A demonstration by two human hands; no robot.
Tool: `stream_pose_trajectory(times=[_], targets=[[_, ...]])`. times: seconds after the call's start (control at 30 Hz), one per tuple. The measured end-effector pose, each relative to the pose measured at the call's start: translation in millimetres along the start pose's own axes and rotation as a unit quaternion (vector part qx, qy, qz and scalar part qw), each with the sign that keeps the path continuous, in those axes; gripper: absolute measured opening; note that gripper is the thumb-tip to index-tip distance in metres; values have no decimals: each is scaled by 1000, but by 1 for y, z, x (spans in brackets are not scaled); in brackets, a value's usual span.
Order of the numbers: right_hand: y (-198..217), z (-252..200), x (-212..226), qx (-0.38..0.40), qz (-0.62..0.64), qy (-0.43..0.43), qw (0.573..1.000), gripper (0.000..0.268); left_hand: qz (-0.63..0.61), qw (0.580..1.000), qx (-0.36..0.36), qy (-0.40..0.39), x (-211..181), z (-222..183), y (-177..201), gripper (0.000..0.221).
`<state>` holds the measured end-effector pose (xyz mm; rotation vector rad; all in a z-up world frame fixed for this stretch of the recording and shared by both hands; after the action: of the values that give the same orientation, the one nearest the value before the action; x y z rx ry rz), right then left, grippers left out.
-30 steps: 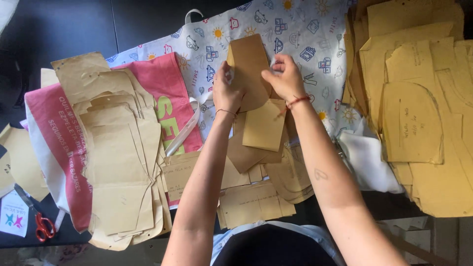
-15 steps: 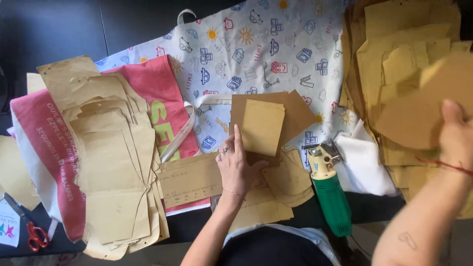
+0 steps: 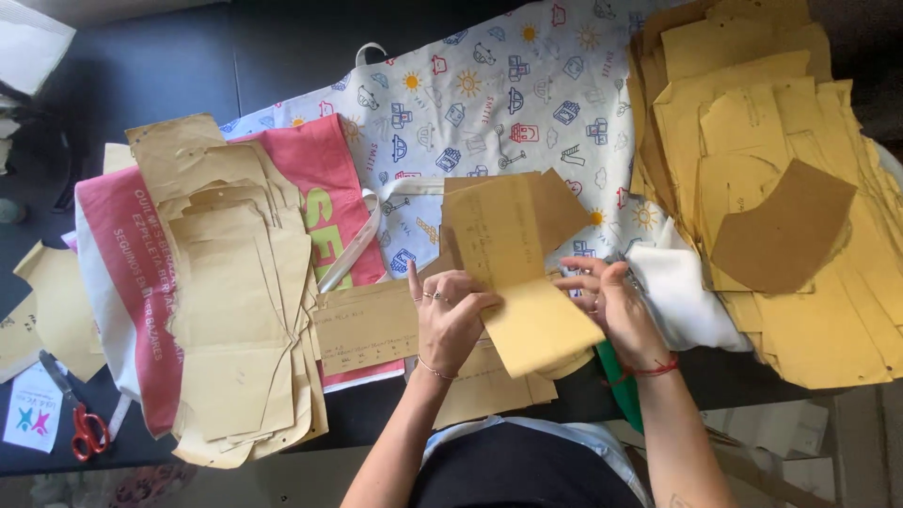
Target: Sorting and organizing paper sewing patterns on a table and placing them into a bag.
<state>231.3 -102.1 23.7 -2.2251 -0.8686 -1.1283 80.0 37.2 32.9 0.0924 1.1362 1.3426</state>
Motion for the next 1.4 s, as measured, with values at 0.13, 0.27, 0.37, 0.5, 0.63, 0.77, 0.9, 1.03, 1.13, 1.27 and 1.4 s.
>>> stream_pose_trajectory(times=[0.13, 0.27, 0.37, 0.5, 0.63, 0.77, 0.9, 1.03, 1.13, 1.27, 1.4], targets=[[-9, 9, -37, 110, 88, -63, 988, 90, -70, 997, -30, -10, -11, 3, 18, 24], [-38, -12, 1, 16, 45, 18, 999, 25, -105, 994, -14, 4, -15, -4, 19, 18], [-33, -9, -8, -1, 82, 32, 996, 18, -102, 995, 0, 12, -17, -7, 17, 19], [-29, -9, -12, -29, 63, 59, 996, 16, -242, 963, 21, 118, -21, -7, 20, 35], [-32, -14, -1, -90, -21, 128, 987, 16, -465, 795, 124, 370, -22, -12, 23, 37], [-23, -2, -34, -65, 25, 94, 993, 14, -489, 756, 26, 434, -9, -32, 4, 25], [-32, 0, -38, -17, 66, 18, 997, 5, -579, 685, -18, 441, -7, -33, 6, 20], [-40, 1, -40, -15, 80, 7, 997, 4, -528, 730, 33, 433, 4, -54, -4, 19], [-32, 6, -43, -17, 81, 33, 996, 9, -521, 750, 68, 403, 9, -63, -6, 20], [-15, 24, -60, -30, 12, 61, 998, 15, -479, 764, 185, 391, 3, -51, 39, 14], [-8, 21, -43, -91, -105, 104, 985, 16, 7, 963, 19, 270, 61, -59, 107, 28]])
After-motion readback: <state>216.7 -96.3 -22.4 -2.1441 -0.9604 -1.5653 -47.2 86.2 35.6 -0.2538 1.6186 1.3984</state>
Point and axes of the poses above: each hand's wrist, its own z-axis towards the middle knuckle, its own y-axis out of the back of the hand, x = y × z, the point moved 4 cm from there along z, towards the middle knuckle, and after that the axes turned 4 degrees about x, right-handed, at the moved point
